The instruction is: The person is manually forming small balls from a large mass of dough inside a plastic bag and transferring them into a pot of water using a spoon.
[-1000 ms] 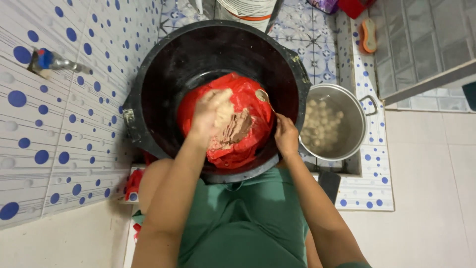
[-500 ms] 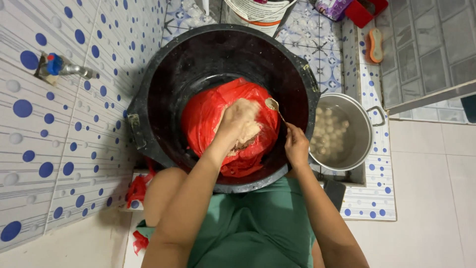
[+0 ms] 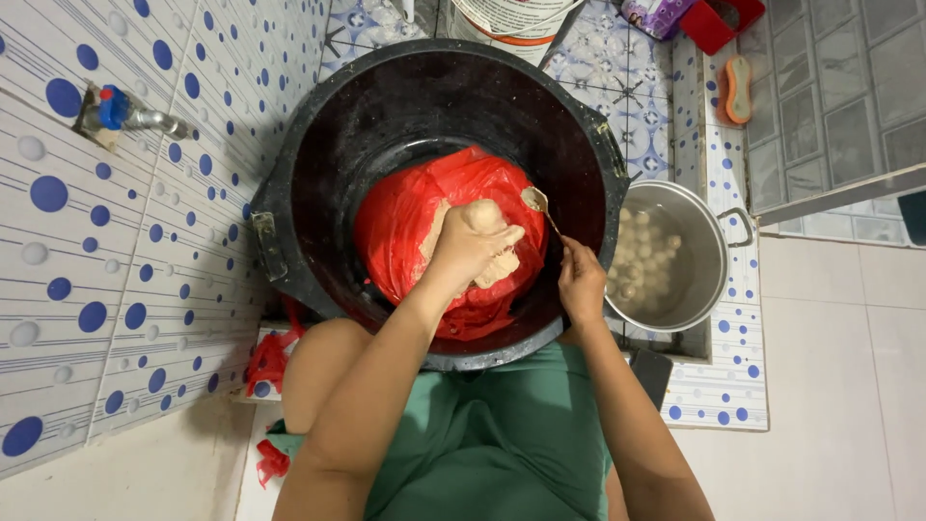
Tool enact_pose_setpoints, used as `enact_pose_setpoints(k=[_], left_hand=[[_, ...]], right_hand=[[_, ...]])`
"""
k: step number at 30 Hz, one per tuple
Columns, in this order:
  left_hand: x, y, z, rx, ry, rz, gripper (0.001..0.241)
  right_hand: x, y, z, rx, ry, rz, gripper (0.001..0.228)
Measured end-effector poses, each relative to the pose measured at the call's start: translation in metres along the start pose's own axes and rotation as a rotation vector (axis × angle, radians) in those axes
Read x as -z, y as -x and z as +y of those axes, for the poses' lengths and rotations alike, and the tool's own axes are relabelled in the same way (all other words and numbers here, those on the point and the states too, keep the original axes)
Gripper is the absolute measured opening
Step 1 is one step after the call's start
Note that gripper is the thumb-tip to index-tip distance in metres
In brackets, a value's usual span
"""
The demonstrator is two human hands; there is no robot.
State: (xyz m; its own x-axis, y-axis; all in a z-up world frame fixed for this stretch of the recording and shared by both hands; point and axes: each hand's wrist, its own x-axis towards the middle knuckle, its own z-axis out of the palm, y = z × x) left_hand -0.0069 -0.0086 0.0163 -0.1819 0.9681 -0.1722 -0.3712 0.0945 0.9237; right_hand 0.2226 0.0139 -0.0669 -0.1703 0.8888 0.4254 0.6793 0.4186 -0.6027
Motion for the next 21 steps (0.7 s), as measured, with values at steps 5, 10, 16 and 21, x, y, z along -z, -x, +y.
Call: enact_pose_setpoints(k=[5,10,16,21], left_hand=[[-0.016,0.032,0.054,-0.109,0.078,0.044,0.035],[-0.006,0.029,0.049,-0.134,0.062,0.062,0.037],[-0.013,0.033,0.060,-0.151,0.025,0.070,0.019],[-0.006,0.020,0.031,-0.165,-0.075,0.101,0.023]], right_hand=[[0.000,0.001,0.003,-0.027,-0.027,-0.008,0.023],[0.000,0.000,0.003,-0.035,-0.018,-0.024,0.024],[-0.001,-0.001,0.003,-0.015,-0.020,-0.009,0.023],[-0.002,0.001,0.004,-0.004,-0.015,-0.014,0.025]])
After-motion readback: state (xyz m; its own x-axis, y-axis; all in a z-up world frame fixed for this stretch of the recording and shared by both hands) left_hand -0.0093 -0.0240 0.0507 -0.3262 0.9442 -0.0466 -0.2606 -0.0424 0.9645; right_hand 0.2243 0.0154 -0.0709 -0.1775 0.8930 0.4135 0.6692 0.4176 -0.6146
